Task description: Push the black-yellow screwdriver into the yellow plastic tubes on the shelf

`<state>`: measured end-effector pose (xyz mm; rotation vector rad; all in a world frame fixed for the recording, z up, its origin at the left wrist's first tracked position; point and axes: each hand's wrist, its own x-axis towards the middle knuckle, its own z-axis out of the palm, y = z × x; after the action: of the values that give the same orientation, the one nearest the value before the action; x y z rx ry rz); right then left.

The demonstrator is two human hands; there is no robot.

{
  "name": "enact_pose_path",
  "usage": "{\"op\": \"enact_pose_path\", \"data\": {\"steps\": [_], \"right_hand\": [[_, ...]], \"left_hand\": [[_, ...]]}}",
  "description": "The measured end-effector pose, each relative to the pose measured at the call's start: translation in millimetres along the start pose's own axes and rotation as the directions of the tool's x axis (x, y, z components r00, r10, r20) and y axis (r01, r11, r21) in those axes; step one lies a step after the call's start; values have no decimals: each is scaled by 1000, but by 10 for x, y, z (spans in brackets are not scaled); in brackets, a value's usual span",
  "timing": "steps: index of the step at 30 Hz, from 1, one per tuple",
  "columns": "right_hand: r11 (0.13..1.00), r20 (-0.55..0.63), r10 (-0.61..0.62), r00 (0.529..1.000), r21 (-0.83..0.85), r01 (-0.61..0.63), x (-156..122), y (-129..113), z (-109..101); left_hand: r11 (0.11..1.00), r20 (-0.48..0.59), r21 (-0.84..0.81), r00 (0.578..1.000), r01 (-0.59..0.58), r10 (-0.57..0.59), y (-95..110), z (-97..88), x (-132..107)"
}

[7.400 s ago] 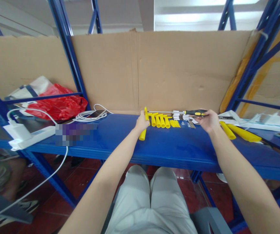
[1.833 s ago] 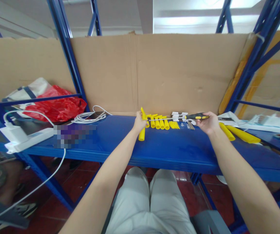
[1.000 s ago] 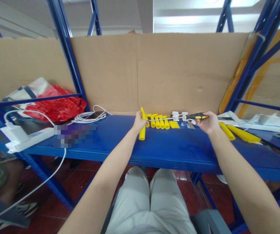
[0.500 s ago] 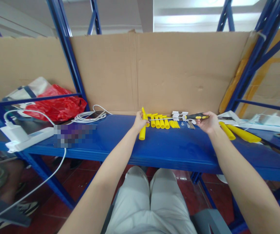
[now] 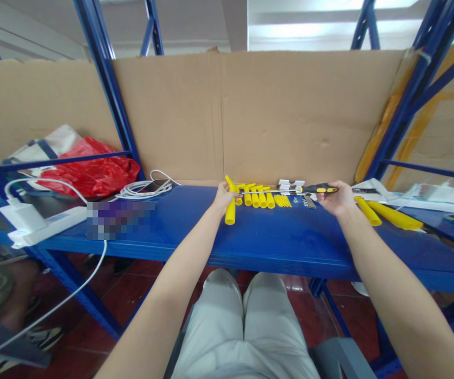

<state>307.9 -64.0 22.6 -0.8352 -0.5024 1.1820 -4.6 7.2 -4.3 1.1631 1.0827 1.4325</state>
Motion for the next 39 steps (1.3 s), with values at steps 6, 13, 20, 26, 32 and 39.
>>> {"op": "enact_pose_path", "data": {"steps": [6,13,20,26,32,39], "right_hand": [[1000,14,4,1000,-6,-4,42,9,-25],[999,33,13,999,-49,-12,66,6,-49],[999,-6,6,1000,-34,-6,27,-10,-27],[991,36,31,999,-132,-26,37,32,-12],[967,148,73,986,-254,-33,75,126,8],[810,358,114,927,-573,122,-62,359,87]], "left_hand": [[998,4,-54,999,34,-33,64,18,-51],[1000,-17,-22,1000,12,-13,-1,-11,30],[999,-111,9,993,50,-48,-2,-29,61],[999,-144,4,989,32,-31,-5,-46,82],[1000,-118,-21,993,-8,5,-21,-31,104],[999,-95,-37,996,-7,3,-17,2,59]]}}
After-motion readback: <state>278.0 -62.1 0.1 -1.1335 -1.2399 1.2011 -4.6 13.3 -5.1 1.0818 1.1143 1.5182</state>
